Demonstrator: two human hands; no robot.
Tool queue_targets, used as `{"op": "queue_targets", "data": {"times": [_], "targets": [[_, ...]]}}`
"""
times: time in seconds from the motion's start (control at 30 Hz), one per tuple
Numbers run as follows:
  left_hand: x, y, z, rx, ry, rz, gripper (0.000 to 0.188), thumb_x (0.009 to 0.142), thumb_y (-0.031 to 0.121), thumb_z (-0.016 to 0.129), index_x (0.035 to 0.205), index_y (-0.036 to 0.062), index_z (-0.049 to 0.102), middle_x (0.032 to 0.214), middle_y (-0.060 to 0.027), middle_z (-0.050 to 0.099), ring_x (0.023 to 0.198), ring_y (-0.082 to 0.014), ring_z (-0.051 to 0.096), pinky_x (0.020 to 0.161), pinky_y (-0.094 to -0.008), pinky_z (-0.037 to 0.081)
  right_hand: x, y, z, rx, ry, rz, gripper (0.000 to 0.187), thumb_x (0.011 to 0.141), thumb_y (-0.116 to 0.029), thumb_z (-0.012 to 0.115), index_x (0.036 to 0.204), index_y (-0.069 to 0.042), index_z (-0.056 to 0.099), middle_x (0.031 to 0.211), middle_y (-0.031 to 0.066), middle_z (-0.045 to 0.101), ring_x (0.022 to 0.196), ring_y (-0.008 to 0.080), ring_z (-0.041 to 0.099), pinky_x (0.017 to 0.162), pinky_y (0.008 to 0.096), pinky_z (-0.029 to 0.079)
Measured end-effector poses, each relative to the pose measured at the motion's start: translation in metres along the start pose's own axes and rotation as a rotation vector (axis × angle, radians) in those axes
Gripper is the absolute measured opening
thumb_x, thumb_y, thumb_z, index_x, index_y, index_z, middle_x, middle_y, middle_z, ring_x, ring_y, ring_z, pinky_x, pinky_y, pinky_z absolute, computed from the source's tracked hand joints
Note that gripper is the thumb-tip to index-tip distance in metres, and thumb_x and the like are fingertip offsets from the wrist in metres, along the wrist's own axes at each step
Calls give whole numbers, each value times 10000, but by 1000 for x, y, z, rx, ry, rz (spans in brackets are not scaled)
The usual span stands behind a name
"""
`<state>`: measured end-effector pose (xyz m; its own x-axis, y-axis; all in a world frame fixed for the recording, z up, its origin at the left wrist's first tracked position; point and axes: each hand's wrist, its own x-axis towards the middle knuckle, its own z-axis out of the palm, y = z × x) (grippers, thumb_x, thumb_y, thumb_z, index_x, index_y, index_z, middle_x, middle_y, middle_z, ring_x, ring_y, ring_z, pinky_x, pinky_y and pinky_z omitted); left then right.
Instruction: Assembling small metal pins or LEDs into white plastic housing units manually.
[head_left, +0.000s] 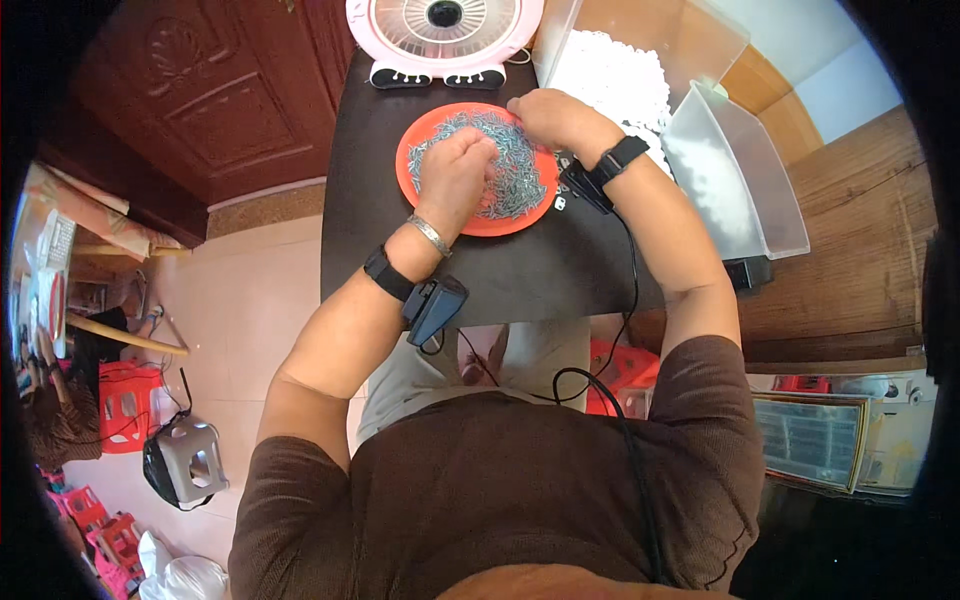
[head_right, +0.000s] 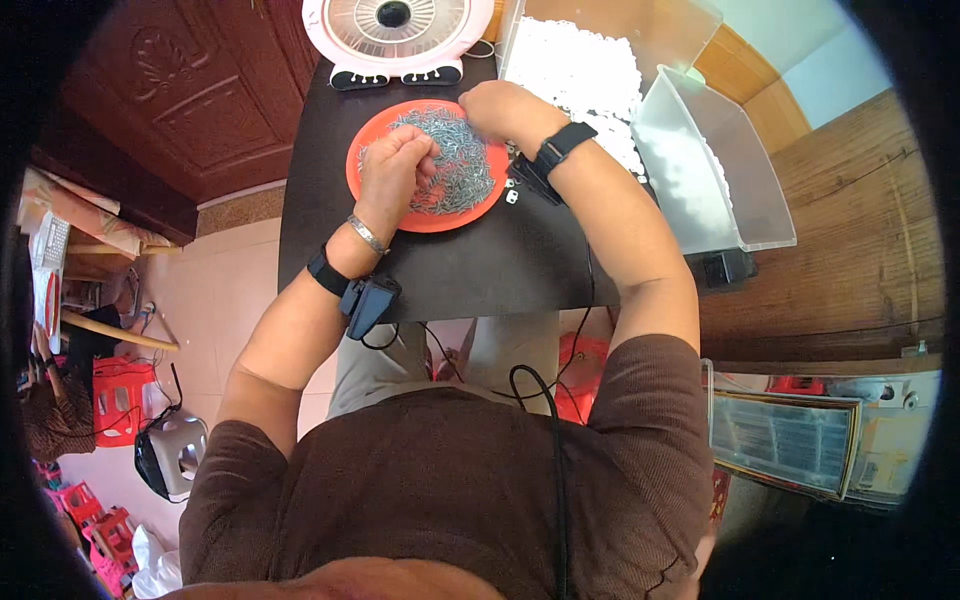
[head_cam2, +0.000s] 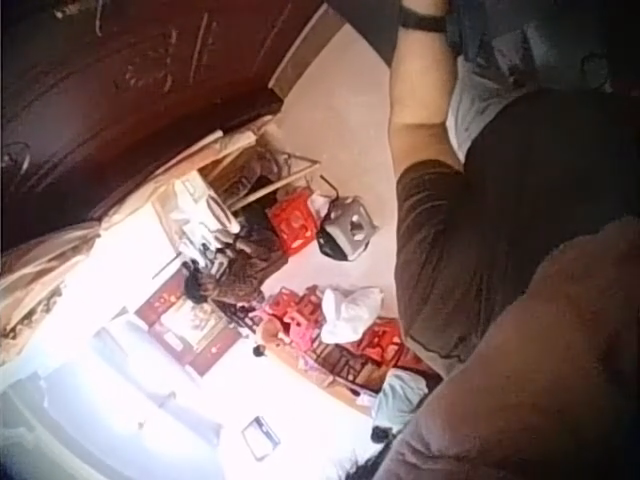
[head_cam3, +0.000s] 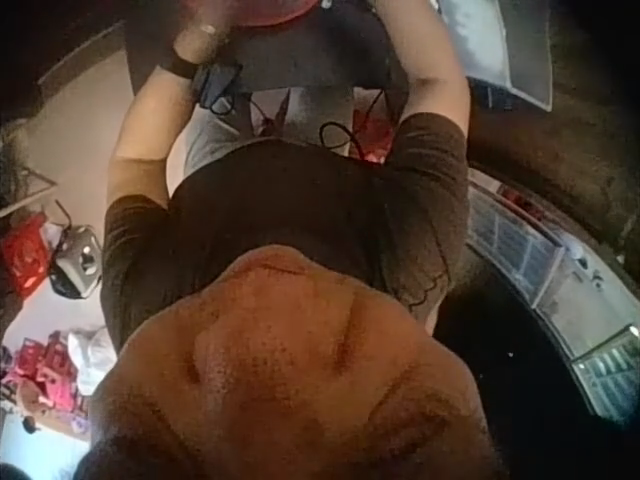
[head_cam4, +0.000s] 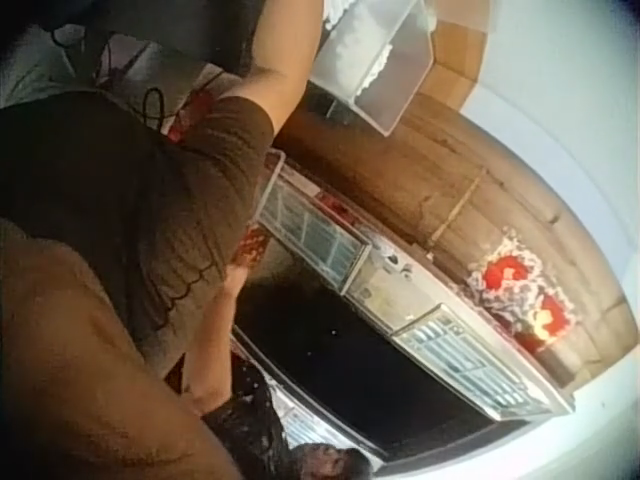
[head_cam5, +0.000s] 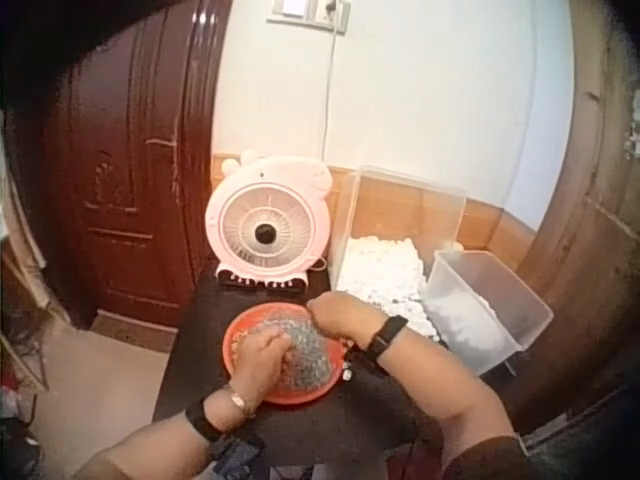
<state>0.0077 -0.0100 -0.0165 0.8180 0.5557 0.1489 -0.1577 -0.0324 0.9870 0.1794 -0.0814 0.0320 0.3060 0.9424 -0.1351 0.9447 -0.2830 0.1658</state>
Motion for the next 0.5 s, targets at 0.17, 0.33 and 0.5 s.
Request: {"op": "queue_targets", "data": {"times": [0.17, 0.33, 0.5], "targets": [[5, -8, -1, -15, -41, -26, 198, 857, 148, 484, 722, 47, 588, 575, 4, 528, 474, -65, 459, 451, -202, 374, -14, 14, 12, 129, 32, 12, 251, 755, -95, 536, 986, -31, 612, 918, 185, 636, 873, 338, 604, 749, 404, 474], [2, 1, 1, 0, -28, -93, 196, 861, 144, 483, 723, 44, 580, 574, 4, 524, 476, -68, 454, 450, -203, 370, -42, 26, 24, 239, 155, -25, 239, 773, -111, 522, 977, -59, 637, 944, 157, 639, 865, 327, 605, 753, 391, 476], [3, -7, 1, -49, -30, -73, 183, 831, 154, 502, 714, 38, 583, 571, -7, 527, 477, -82, 467, 433, -230, 376, -66, 35, 26, 163, 162, 99, 181, 763, -166, 533, 851, -93, 674, 833, 158, 648, 814, 322, 615, 724, 404, 482]]}}
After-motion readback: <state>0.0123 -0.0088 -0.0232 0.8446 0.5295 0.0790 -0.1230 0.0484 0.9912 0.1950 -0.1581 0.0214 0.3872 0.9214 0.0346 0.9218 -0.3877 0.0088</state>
